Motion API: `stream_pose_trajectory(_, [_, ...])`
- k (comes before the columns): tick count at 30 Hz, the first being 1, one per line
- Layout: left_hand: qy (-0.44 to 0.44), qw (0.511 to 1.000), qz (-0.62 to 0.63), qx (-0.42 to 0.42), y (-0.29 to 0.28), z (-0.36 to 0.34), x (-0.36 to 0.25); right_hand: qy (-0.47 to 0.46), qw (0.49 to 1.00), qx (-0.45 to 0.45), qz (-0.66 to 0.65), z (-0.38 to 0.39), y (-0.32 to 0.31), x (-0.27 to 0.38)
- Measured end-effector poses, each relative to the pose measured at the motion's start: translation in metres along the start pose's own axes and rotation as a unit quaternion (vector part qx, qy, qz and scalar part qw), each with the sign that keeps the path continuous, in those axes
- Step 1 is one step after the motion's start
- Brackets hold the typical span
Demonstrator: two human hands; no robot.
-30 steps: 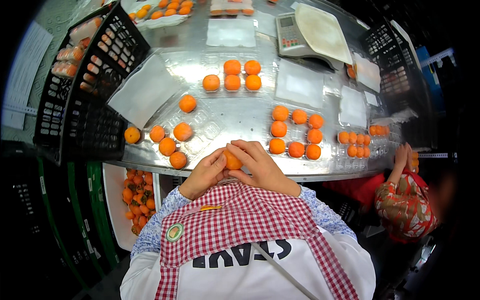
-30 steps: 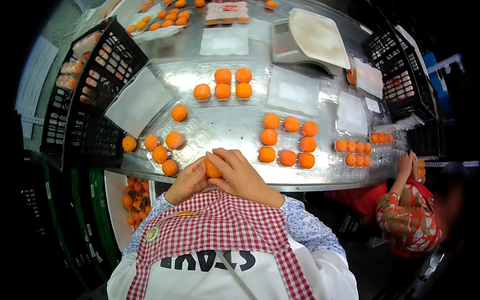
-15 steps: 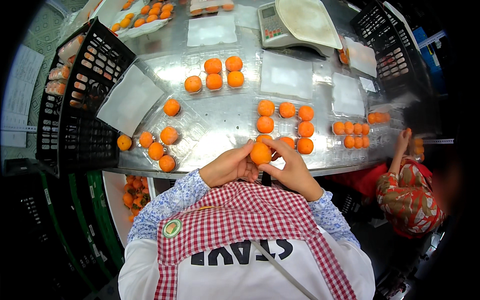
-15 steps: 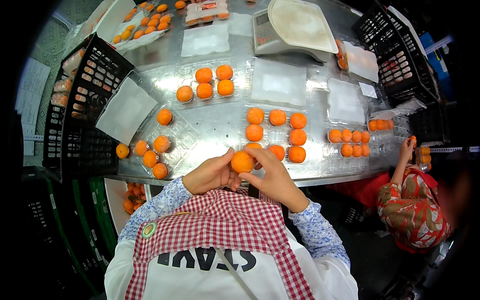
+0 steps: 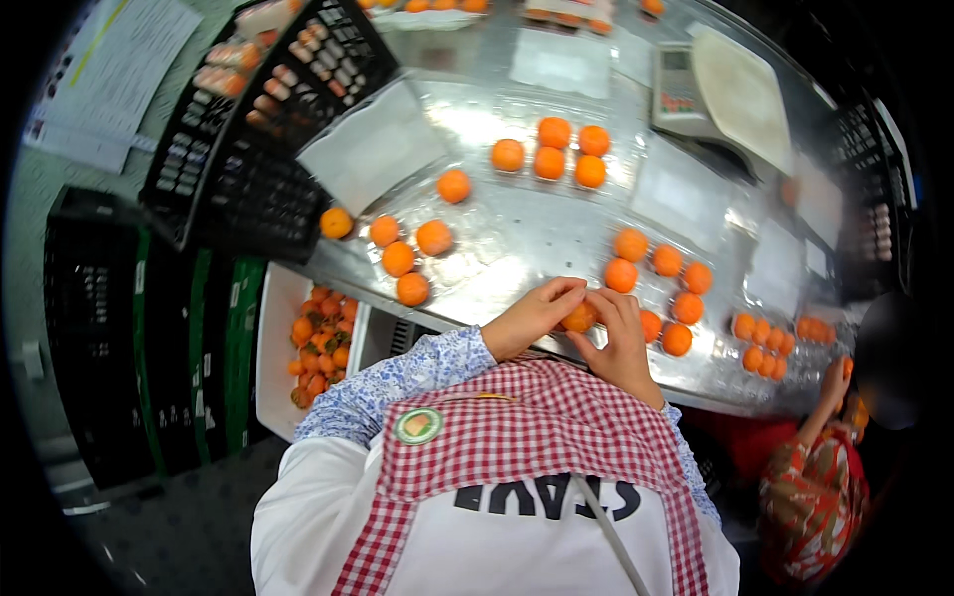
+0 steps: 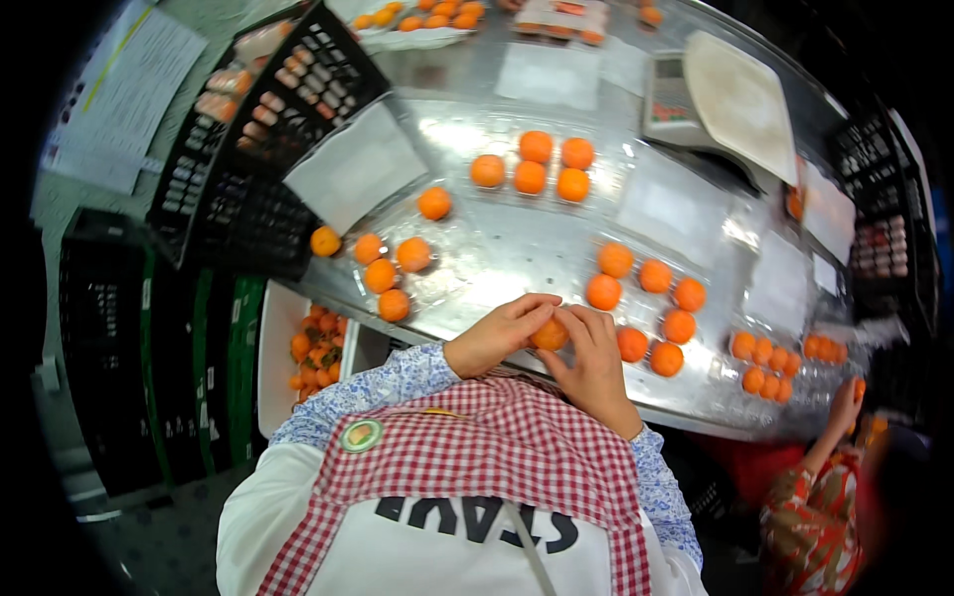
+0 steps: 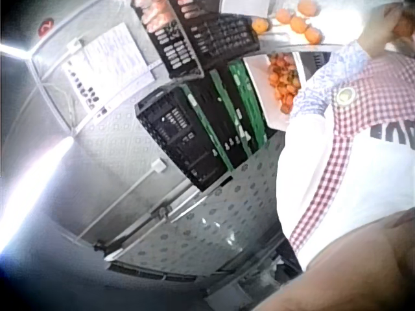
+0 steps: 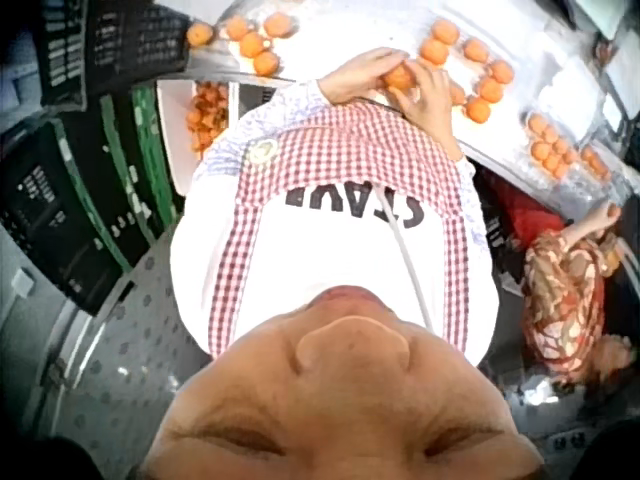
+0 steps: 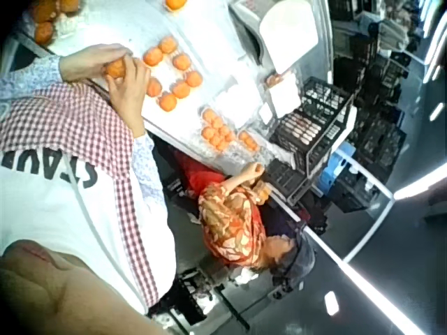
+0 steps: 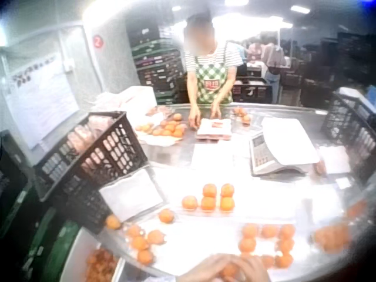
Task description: The person arranges persimmons into clear plastic trays on a stainless steel table, then places a white foam sheet over the fruit and seals the tray with a plastic lid. The person repeats this process, handling persimmons one at a time and occasionally removing the calyx before packing.
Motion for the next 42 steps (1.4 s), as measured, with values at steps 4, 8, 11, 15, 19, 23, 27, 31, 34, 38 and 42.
stream_pose_trajectory(4, [0.021, 0.996, 0.068, -0.045, -0.031, 0.015, 0.015, -0.050, 0.997, 0.058, 0.004, -0.023, 0.033, -0.001])
stream_pose_trajectory(8, [0.053, 0.993, 0.088, -0.053, -0.052, 0.012, 0.033, -0.075, 0.987, 0.141, -0.020, -0.041, 0.058, 0.002])
stream_pose_trajectory(11, [0.089, 0.992, 0.070, -0.062, -0.062, 0.010, 0.038, -0.092, 0.982, 0.165, -0.019, -0.048, 0.066, -0.003])
stream_pose_trajectory(15, [0.139, 0.969, -0.117, -0.170, -0.073, 0.027, 0.030, -0.083, 0.984, 0.158, 0.007, -0.052, 0.069, -0.015])
stream_pose_trajectory(19, [0.262, 0.816, -0.353, -0.375, -0.101, 0.071, 0.001, -0.063, 0.986, 0.126, 0.092, -0.057, 0.065, -0.028])
stream_pose_trajectory(23, [0.251, 0.645, -0.502, -0.519, -0.145, 0.099, -0.036, -0.067, 0.981, 0.115, 0.139, -0.062, 0.066, -0.028])
stream_pose_trajectory(27, [0.220, 0.636, -0.570, -0.471, -0.173, 0.080, -0.031, -0.044, 0.980, 0.119, 0.153, -0.065, 0.069, -0.024])
stream_pose_trajectory(31, [0.203, 0.649, -0.589, -0.437, -0.177, 0.064, -0.023, -0.024, 0.979, 0.119, 0.165, -0.066, 0.068, -0.023])
stream_pose_trajectory(34, [0.205, 0.678, -0.568, -0.420, -0.179, 0.062, -0.025, -0.003, 0.980, 0.117, 0.158, -0.065, 0.066, -0.027])
stream_pose_trajectory(38, [0.206, 0.738, -0.507, -0.394, -0.173, 0.079, -0.040, -0.006, 0.986, 0.068, 0.149, -0.072, 0.056, -0.020])
stream_pose_trajectory(42, [0.205, 0.912, -0.226, -0.274, -0.161, 0.101, -0.051, -0.022, 0.999, 0.010, 0.029, -0.083, 0.048, 0.002])
Point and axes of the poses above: each hand's wrist, its own z-axis away from the middle knuckle, its own y-axis out of the palm, x = y × z, the point moved 3 cm from there along -z, towards the middle knuckle, and after that the axes turned 10 degrees about -y, right-handed, at the moved point
